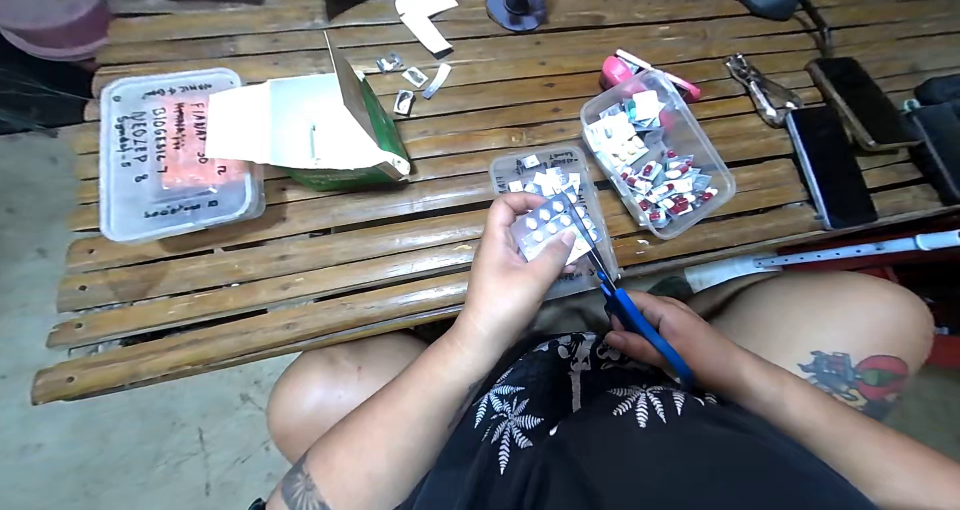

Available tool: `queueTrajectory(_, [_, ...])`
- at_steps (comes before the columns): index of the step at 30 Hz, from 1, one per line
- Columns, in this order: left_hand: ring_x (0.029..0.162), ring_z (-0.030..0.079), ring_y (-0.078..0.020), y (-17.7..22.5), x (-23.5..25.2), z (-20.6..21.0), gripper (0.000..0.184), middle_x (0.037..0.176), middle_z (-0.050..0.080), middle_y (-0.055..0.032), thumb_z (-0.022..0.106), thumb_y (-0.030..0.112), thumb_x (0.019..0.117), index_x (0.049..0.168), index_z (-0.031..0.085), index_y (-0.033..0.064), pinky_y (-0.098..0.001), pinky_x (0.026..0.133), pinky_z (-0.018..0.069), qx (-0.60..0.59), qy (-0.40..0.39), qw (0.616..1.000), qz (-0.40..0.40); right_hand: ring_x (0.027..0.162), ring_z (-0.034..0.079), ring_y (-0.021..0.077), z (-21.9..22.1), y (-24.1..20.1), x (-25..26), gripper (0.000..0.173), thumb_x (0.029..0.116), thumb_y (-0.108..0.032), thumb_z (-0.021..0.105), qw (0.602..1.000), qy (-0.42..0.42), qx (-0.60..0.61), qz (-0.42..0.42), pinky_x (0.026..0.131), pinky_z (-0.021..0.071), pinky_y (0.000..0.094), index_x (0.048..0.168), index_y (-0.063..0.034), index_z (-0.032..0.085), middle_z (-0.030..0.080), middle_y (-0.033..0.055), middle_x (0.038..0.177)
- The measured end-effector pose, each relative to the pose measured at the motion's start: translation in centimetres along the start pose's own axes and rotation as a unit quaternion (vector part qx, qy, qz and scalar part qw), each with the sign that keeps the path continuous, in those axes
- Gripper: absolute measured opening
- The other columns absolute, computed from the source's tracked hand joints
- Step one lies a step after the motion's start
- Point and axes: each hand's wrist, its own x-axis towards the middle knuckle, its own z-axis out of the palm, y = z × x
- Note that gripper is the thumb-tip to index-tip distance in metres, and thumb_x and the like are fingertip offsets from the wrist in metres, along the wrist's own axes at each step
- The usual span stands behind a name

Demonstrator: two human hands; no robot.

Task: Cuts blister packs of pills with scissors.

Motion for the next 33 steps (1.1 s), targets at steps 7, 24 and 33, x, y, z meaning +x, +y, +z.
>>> queueTrajectory(7, [0.08,0.072,-0.0161,-0.12,-0.03,0.02,0.042,0.102,0.069,-0.0082,0.065,-0.007,0.0917,0.126,0.048,0.01,-0.0311,0.07,0.0635,0.0,0.005,1.0,-0.007,0.058,0.049,-0.0063,0.35,-0.02,0.08,0.033,0.0918,-0.05,0.068,1.0,0.007,0.014,-0.014,0.053,0.04,0.0128,0.088,-0.0185,0.058,0.051,-0.014,0.067])
queueTrajectory(24, [0.08,0.072,-0.0174,-0.24,0.36,-0.1,0.042,0.104,0.069,-0.0093,0.065,-0.006,0.0922,0.127,0.048,0.0103,-0.0324,0.069,0.0639,0.003,0.006,1.0,-0.027,0.058,0.047,-0.0062,0.29,0.23,0.54,0.028,0.0958,-0.043,0.063,0.999,0.017,-0.026,-0.019,0.053,0.0378,0.0134,0.087,-0.017,0.058,0.049,-0.0126,0.066])
queueTrajectory(33, [0.079,0.073,-0.0174,-0.39,0.41,-0.39,0.043,0.104,0.07,-0.0094,0.066,-0.004,0.0929,0.128,0.049,0.0123,-0.0323,0.068,0.0641,0.019,-0.007,0.999,-0.029,0.058,0.046,-0.0062,0.32,0.41,0.66,0.024,0.0951,-0.037,0.062,0.999,0.018,-0.035,-0.026,0.053,0.0378,0.0132,0.085,-0.0162,0.057,0.049,-0.0115,0.067])
